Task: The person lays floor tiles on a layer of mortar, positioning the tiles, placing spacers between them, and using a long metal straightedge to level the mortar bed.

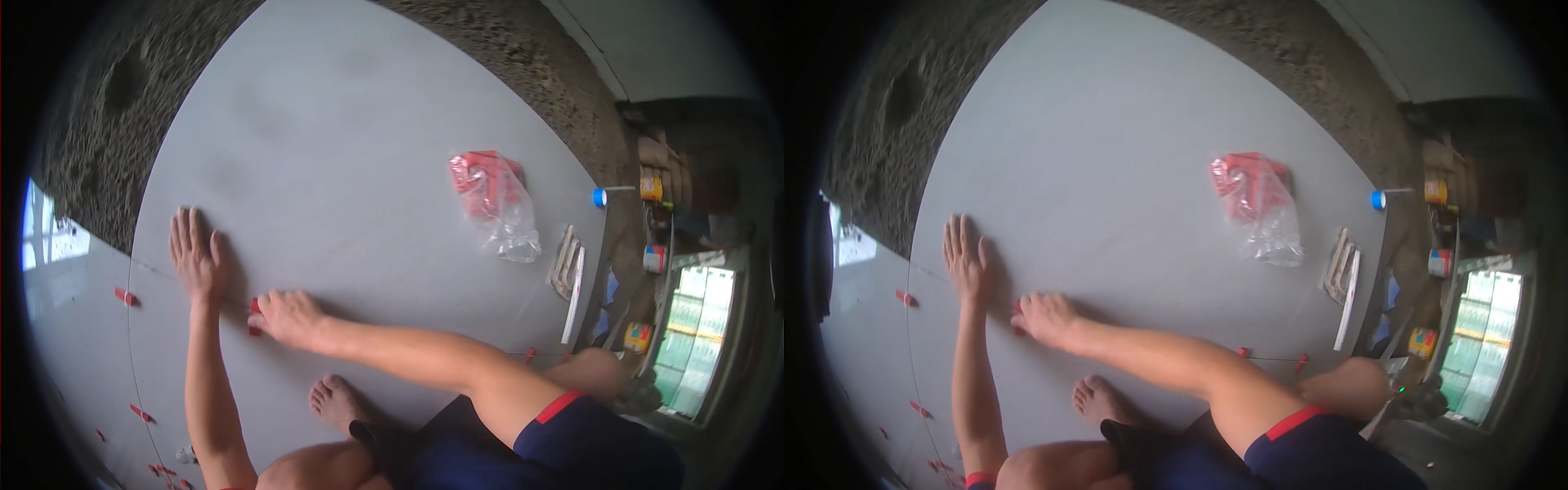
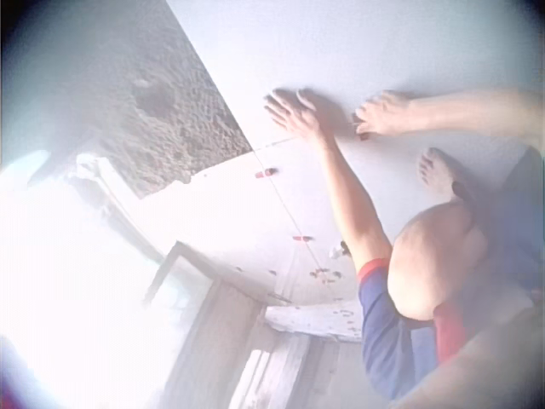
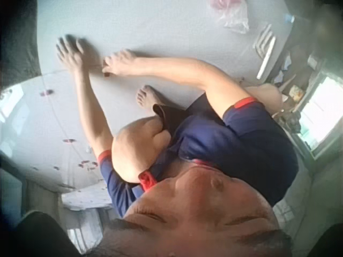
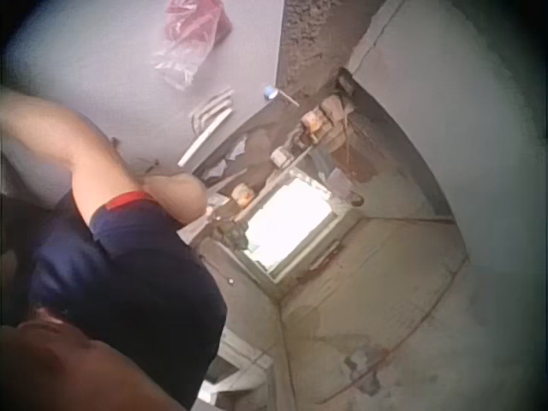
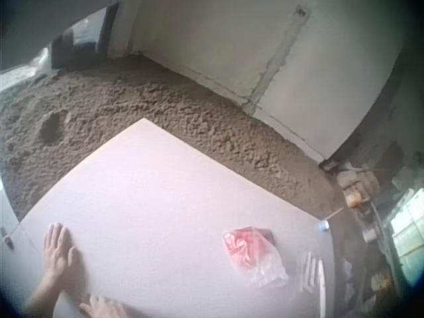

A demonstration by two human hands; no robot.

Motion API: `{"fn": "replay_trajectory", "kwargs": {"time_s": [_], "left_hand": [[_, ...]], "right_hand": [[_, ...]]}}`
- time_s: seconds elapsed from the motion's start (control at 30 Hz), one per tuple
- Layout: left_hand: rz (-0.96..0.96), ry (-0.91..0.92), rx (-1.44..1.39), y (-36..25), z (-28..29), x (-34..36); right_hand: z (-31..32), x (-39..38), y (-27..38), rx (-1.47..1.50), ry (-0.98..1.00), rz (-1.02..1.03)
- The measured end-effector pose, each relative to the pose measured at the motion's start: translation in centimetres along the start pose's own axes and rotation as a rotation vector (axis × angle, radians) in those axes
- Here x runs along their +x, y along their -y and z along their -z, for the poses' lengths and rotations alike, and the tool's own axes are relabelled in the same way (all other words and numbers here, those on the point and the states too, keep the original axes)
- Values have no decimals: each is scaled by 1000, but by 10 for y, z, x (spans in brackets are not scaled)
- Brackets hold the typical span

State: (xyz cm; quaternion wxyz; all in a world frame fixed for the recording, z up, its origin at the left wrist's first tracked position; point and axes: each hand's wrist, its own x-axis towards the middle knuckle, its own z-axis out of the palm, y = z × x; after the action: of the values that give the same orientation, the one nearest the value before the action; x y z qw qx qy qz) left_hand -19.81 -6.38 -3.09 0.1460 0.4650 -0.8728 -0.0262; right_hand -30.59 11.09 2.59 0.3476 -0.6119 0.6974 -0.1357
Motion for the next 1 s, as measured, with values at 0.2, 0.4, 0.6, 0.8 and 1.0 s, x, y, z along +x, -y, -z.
{"fn": "replay_trajectory", "kwargs": {"time_s": [0.2, 0.4, 0.6, 0.8, 1.0], "left_hand": [[27, 167, 209, 0, 30, -68], [25, 205, 182, -16, 28, -106], [103, 207, 103, 14, 27, -124], [108, 241, -42, -31, 40, -96], [-2, 258, -83, 28, 70, -128]], "right_hand": [[90, -162, -98, 175, 95, -324], [171, -258, -243, -197, -646, -155], [166, -148, -281, -263, -915, -524], [189, -161, -315, 9, -655, -527], [150, -250, -237, -200, -367, -642]]}}
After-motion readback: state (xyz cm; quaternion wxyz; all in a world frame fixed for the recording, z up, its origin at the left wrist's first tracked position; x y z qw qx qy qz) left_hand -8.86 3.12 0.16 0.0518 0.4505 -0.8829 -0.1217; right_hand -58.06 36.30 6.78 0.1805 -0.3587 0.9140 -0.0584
